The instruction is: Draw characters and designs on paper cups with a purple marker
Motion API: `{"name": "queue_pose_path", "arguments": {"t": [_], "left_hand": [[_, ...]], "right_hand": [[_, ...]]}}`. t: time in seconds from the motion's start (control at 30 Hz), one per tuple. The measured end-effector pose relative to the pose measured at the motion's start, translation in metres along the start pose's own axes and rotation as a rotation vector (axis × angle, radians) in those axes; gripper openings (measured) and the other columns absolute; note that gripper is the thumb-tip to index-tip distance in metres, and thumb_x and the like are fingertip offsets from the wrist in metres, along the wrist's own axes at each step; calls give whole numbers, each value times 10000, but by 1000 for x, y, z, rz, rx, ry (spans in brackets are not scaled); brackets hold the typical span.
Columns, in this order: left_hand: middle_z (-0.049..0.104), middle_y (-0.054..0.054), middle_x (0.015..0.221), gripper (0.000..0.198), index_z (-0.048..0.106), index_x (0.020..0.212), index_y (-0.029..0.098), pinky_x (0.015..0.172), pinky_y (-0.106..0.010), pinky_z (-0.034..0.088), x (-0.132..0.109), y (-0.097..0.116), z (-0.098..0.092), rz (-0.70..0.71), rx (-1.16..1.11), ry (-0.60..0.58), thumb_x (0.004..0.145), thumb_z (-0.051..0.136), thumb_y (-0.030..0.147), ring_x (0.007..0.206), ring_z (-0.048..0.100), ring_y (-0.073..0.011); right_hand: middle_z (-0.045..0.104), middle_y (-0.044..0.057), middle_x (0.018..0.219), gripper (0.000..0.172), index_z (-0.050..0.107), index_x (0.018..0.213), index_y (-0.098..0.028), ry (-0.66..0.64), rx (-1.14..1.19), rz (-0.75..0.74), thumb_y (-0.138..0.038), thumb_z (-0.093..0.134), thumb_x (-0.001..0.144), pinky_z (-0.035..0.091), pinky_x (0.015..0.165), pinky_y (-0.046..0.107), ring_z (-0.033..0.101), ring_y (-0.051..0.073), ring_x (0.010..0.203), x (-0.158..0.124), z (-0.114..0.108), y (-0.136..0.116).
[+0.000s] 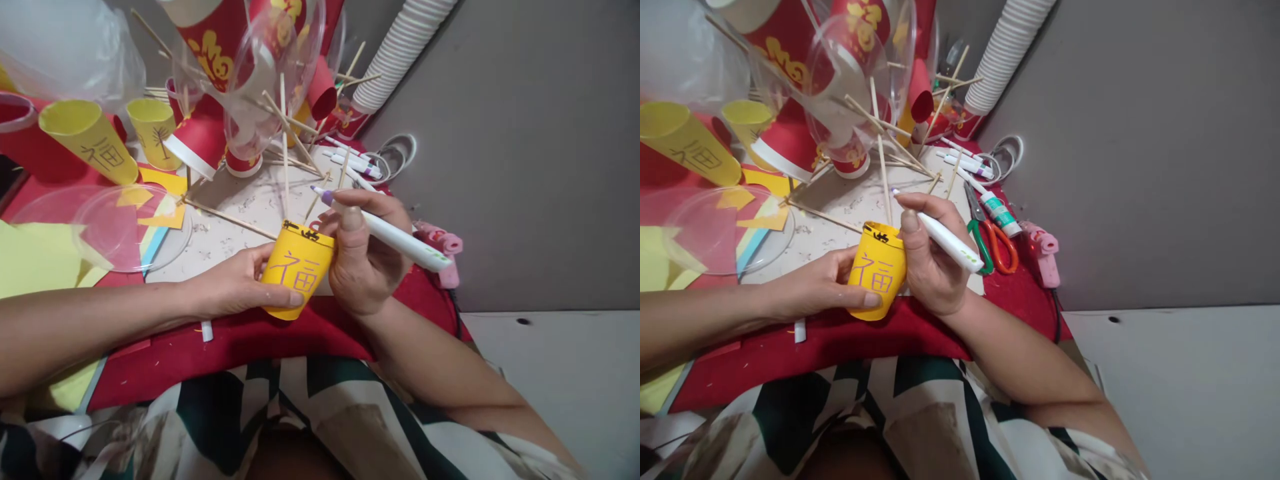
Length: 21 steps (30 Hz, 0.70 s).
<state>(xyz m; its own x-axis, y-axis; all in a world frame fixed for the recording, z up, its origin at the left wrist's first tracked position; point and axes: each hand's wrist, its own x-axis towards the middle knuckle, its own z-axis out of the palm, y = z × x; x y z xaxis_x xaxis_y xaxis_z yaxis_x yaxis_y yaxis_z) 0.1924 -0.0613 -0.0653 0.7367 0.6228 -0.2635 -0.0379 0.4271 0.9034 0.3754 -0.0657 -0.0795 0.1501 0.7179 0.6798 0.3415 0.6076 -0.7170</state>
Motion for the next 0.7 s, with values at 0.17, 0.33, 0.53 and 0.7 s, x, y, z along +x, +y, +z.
{"name": "queue_pose_path", "arguments": {"t": [0.17,0.33,0.53,0.7], "left_hand": [[757,-107,1300,627,599,1287,185,809,-265,579,-1,0,3,7,54,23,705,832,181,1005,748,-179],[757,-85,1276,678,582,1311,198,805,-245,580,0,-1,2,-32,-7,26,694,859,146,953,734,-146],[790,-29,973,429,694,1131,168,774,-214,589,4,5,-5,-104,-250,-94,740,865,120,840,732,-131],[791,-64,994,414,732,1108,148,799,-219,604,4,9,-11,-129,-263,-176,736,905,207,883,750,-157]], "right_hand": [[740,-18,970,182,728,1123,-341,37,16,-48,-451,599,1058,642,768,379,759,190,885,1,7,-1],[750,-16,1025,160,727,1137,-342,22,38,-47,-400,599,1061,661,856,417,770,204,986,3,9,1],[720,-36,934,145,717,1115,-330,77,25,-50,-400,602,1062,643,706,318,728,130,737,10,5,-1],[693,-55,923,141,704,1145,-321,89,77,-86,-383,605,1064,569,535,226,659,81,600,15,1,0]]}}
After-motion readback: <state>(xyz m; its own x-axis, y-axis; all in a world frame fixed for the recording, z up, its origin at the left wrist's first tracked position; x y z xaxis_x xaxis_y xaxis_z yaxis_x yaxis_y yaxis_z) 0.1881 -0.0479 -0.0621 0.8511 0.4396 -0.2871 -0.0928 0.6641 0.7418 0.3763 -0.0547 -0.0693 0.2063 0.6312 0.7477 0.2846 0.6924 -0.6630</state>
